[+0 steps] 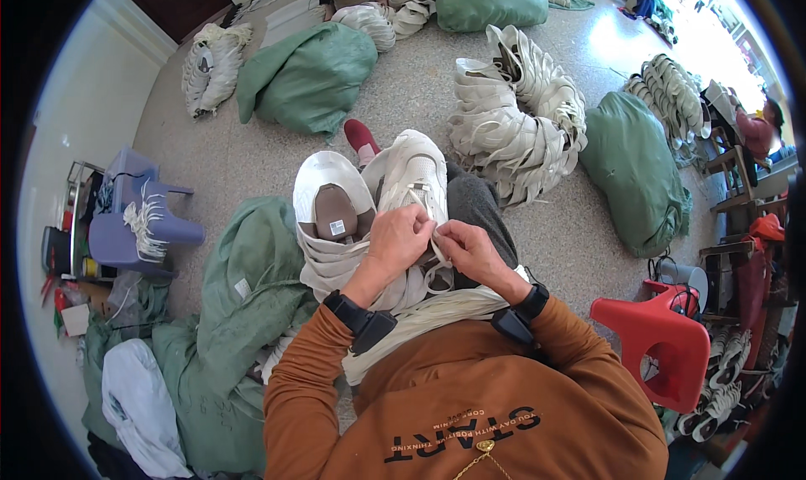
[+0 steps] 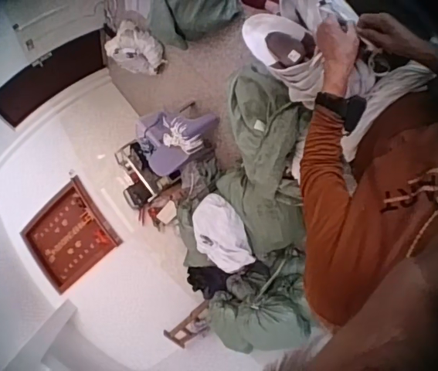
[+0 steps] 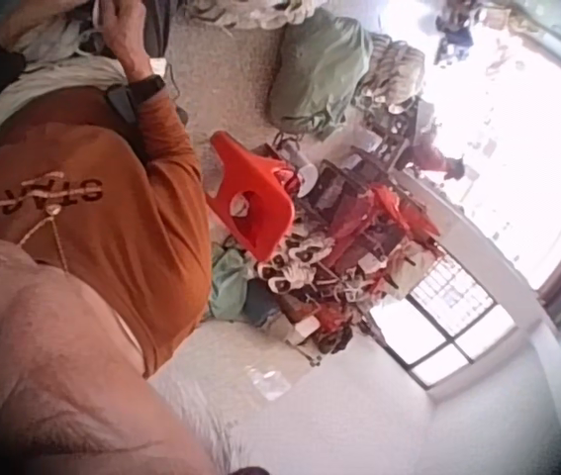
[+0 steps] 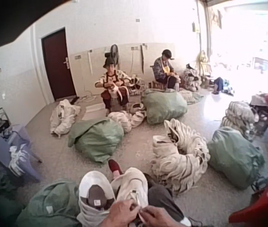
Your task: The person sits on the floor and laces a white sneaker by hand. They repeatedly thread the laces through the eyelets, pull them tight, and adjust the fit, working on the shoe resting on their lap.
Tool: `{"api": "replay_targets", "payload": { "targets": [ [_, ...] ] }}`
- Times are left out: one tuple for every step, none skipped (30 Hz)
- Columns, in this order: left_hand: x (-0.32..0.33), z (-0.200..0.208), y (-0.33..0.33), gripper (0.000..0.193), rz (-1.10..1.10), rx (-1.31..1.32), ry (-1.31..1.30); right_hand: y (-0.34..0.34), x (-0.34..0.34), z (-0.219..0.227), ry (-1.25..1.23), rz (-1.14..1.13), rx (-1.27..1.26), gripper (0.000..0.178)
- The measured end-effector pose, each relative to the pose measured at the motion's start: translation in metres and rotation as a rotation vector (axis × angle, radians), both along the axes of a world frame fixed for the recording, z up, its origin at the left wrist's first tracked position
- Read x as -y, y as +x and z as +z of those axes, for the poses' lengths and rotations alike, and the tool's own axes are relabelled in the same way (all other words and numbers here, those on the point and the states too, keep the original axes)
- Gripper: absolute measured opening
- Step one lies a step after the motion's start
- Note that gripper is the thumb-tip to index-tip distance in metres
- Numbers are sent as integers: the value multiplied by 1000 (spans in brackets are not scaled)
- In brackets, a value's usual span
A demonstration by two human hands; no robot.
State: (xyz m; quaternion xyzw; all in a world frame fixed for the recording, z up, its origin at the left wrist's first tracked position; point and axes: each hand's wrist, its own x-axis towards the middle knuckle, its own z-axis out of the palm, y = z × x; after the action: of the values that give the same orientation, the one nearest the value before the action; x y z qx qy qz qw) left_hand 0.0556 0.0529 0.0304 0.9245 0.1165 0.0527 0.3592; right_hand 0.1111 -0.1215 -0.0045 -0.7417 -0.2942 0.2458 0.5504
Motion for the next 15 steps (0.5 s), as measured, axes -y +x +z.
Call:
{"api": "replay_targets", "payload": {
  "targets": [
    [1,4,0,27,0,-21,2,-2,0,1,15,25,-47,15],
    [2,6,0,27,0,-43,5,-5,1,2,31,49,-94,16],
    [1,2,1,25,6,-21,19,-8,0,2,40,63,-66,16],
    [0,-6,2,23,11,1,34,-11,-2,1,50,77,-37,17],
    [-2,-12,4,22,16,23,48,-15,-3,0,59,91,-8,18],
    [-4,-14,4,20,34,36,-24,-18,-4,0,95,86,-6,17],
    [-7,-16,4,19,51,49,-96,-17,-3,1,74,94,-32,17],
    [-11,-18,4,17,66,63,-168,-14,1,4,53,100,-57,17],
    [-17,-16,3,16,68,12,-350,-12,6,6,34,105,-86,17],
    [-26,-12,4,16,65,-37,-535,-4,14,3,-8,121,-45,17],
    [-36,-7,4,15,61,-89,-720,3,22,-6,3,100,-78,18],
    [-49,2,2,18,25,-217,-785,10,32,1,-14,67,-257,19],
    [-63,11,-1,19,4,-263,-787,17,42,11,-30,33,-438,20],
    [-77,20,-4,20,-17,-310,-788,26,54,17,-12,-17,-557,23],
    [-91,29,-10,21,-38,-355,-785,34,66,22,9,-65,-676,25]
  ]
}}
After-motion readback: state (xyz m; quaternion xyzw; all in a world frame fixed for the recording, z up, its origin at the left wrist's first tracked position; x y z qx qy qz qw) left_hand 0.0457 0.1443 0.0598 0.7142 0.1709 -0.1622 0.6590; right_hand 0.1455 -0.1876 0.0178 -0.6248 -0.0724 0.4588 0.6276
